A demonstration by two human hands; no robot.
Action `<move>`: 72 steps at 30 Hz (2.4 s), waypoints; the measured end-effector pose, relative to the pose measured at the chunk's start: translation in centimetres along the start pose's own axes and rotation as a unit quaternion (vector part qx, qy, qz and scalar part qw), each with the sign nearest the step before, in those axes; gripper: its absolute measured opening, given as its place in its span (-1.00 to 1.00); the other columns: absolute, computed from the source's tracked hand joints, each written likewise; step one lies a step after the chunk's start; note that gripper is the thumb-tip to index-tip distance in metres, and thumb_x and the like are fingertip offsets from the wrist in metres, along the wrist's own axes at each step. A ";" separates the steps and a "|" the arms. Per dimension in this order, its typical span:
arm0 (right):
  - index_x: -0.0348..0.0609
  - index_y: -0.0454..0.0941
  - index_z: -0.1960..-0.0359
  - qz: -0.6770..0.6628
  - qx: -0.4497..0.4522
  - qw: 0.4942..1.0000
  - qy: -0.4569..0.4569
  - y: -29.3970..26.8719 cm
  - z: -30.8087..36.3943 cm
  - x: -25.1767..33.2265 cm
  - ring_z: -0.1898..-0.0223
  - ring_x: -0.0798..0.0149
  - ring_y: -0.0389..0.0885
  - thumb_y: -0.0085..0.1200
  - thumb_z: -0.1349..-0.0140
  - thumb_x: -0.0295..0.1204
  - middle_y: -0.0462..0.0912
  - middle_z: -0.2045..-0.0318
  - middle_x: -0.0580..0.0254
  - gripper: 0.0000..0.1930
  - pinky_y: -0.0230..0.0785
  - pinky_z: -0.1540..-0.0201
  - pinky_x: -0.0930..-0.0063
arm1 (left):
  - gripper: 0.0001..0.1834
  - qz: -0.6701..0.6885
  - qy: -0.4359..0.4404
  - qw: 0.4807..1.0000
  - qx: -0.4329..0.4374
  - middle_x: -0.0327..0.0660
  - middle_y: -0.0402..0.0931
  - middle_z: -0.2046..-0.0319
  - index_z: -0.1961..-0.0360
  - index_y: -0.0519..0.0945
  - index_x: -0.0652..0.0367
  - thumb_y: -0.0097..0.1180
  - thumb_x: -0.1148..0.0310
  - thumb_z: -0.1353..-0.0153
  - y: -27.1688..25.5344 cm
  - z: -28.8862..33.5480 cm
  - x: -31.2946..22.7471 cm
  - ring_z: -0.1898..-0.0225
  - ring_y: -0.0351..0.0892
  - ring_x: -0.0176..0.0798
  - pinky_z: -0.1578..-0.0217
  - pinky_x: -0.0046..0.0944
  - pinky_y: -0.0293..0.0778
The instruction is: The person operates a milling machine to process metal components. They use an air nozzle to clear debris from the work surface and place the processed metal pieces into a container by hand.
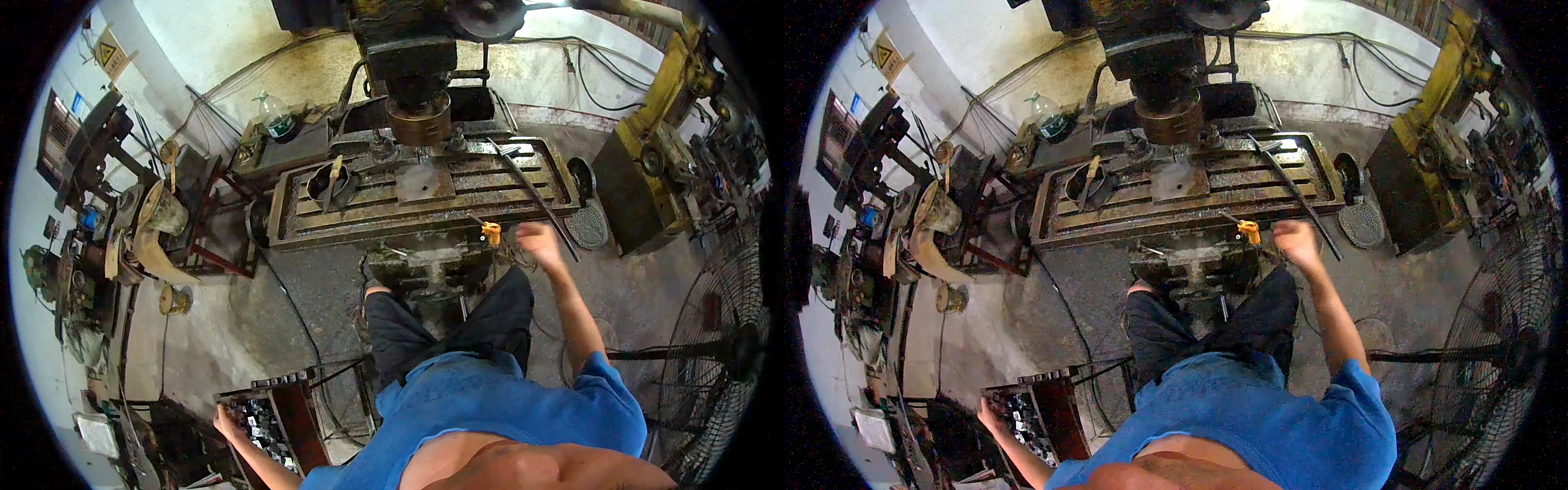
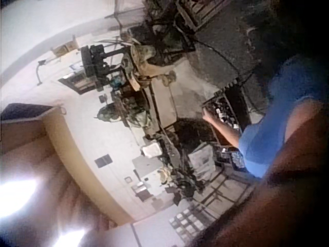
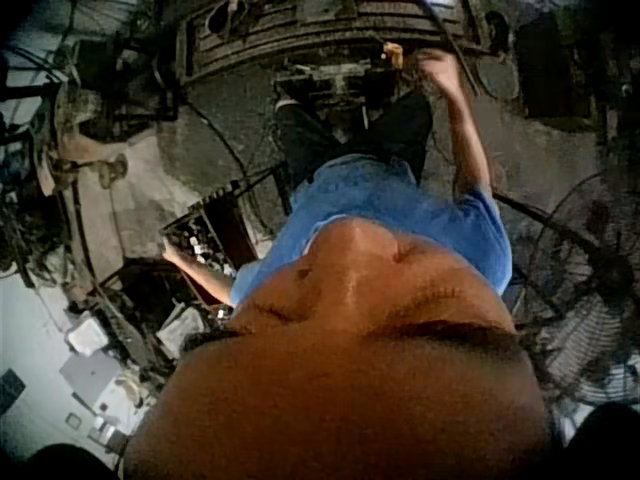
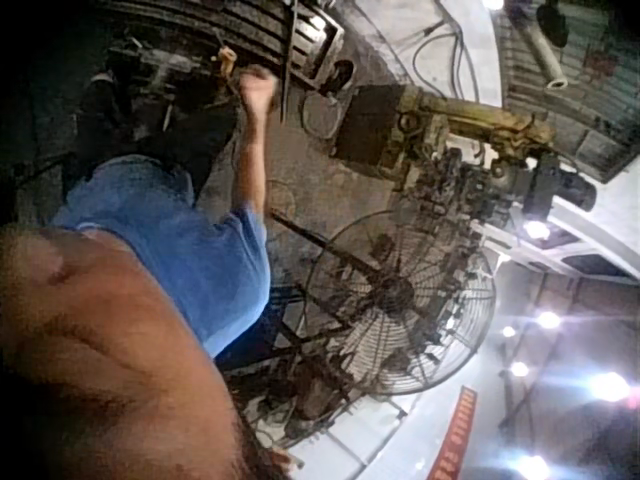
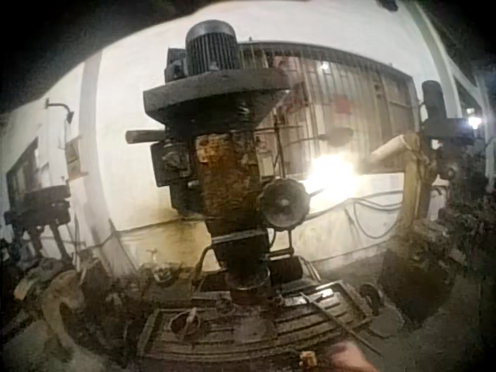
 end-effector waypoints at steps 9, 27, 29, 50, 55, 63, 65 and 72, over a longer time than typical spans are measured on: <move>-0.25 0.43 0.47 -0.129 -0.028 0.984 0.123 10.5 -2.6 -9.1 0.56 0.43 0.36 0.06 0.12 -0.43 0.43 0.60 0.36 -0.82 0.20 0.47 0.52 | -0.75 0.394 -0.069 0.883 0.245 -0.06 0.49 0.33 0.25 0.45 0.22 0.00 0.29 -0.11 14.1 0.8 -4.2 0.29 0.45 -0.10 0.21 -0.12 0.37; -0.28 0.54 0.63 0.513 0.097 0.848 -0.095 10.7 -4.5 13.0 0.41 -0.11 0.56 -0.06 0.25 -0.25 0.56 0.54 -0.16 -0.69 0.43 0.27 0.18 | -0.56 0.313 0.042 0.903 0.291 -0.05 0.46 0.30 0.01 0.26 0.39 0.06 0.57 -0.08 25.3 2.7 -5.0 0.31 0.50 -0.18 0.17 -0.08 0.47; -0.30 0.54 0.60 0.477 0.048 0.874 -0.082 11.4 -6.5 12.7 0.37 -0.13 0.56 -0.08 0.23 -0.24 0.56 0.53 -0.17 -0.67 0.43 0.24 0.17 | -0.53 0.241 0.035 0.935 0.258 -0.02 0.47 0.29 0.00 0.27 0.45 0.10 0.56 -0.05 24.5 3.8 -5.7 0.31 0.53 -0.14 0.24 -0.17 0.50; -0.32 0.56 0.47 0.419 0.067 0.905 -0.023 9.2 -6.4 16.5 0.27 -0.08 0.56 -0.02 0.24 -0.25 0.55 0.42 -0.23 -0.63 0.40 0.18 0.24 | -0.68 0.232 -0.041 0.794 0.561 -0.11 0.47 0.35 0.14 0.37 0.33 0.05 0.61 -0.02 40.5 17.3 -8.7 0.32 0.52 -0.16 0.13 -0.07 0.44; -0.33 0.56 0.49 0.363 0.070 0.929 0.029 8.6 -7.6 15.8 0.38 -0.03 0.60 -0.01 0.24 -0.27 0.57 0.49 -0.18 -0.65 0.42 0.22 0.27 | -0.67 0.149 0.021 0.828 0.541 -0.13 0.52 0.37 0.18 0.42 0.34 0.14 0.60 0.03 42.0 19.1 -9.1 0.37 0.55 -0.23 0.30 -0.28 0.50; -0.40 0.52 0.54 0.420 0.214 0.882 -0.006 7.1 -3.2 16.5 0.34 -0.01 0.58 -0.05 0.21 -0.30 0.56 0.51 -0.18 -0.66 0.43 0.22 0.28 | -0.64 0.045 0.111 0.827 0.549 -0.14 0.52 0.35 0.20 0.47 0.44 0.21 0.53 0.07 45.1 19.8 -7.8 0.39 0.52 -0.32 0.34 -0.31 0.50; -0.36 0.54 0.56 0.433 0.237 0.864 -0.100 6.3 -0.7 16.0 0.37 -0.06 0.56 -0.04 0.28 -0.30 0.54 0.56 -0.20 -0.68 0.41 0.27 0.21 | -0.65 0.047 0.079 0.816 0.571 -0.16 0.51 0.41 0.21 0.47 0.43 0.20 0.49 0.03 46.8 21.1 -8.4 0.41 0.51 -0.32 0.38 -0.32 0.51; -0.23 0.56 0.58 0.400 0.223 0.878 -0.137 4.8 2.5 17.9 0.52 -0.12 0.51 -0.01 0.34 -0.32 0.49 0.64 -0.17 -0.73 0.39 0.36 0.19 | -0.85 0.042 0.077 0.824 0.559 -0.20 0.46 0.56 0.48 0.44 0.30 0.14 0.46 0.01 53.8 25.0 -10.9 0.63 0.47 -0.35 0.67 -0.38 0.39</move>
Point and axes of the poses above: each hand's wrist, its own z-axis away from the middle knuckle, its own y-axis out of the palm, x = y × z, the point moved 2 cm from there along -z, towards the middle knuckle
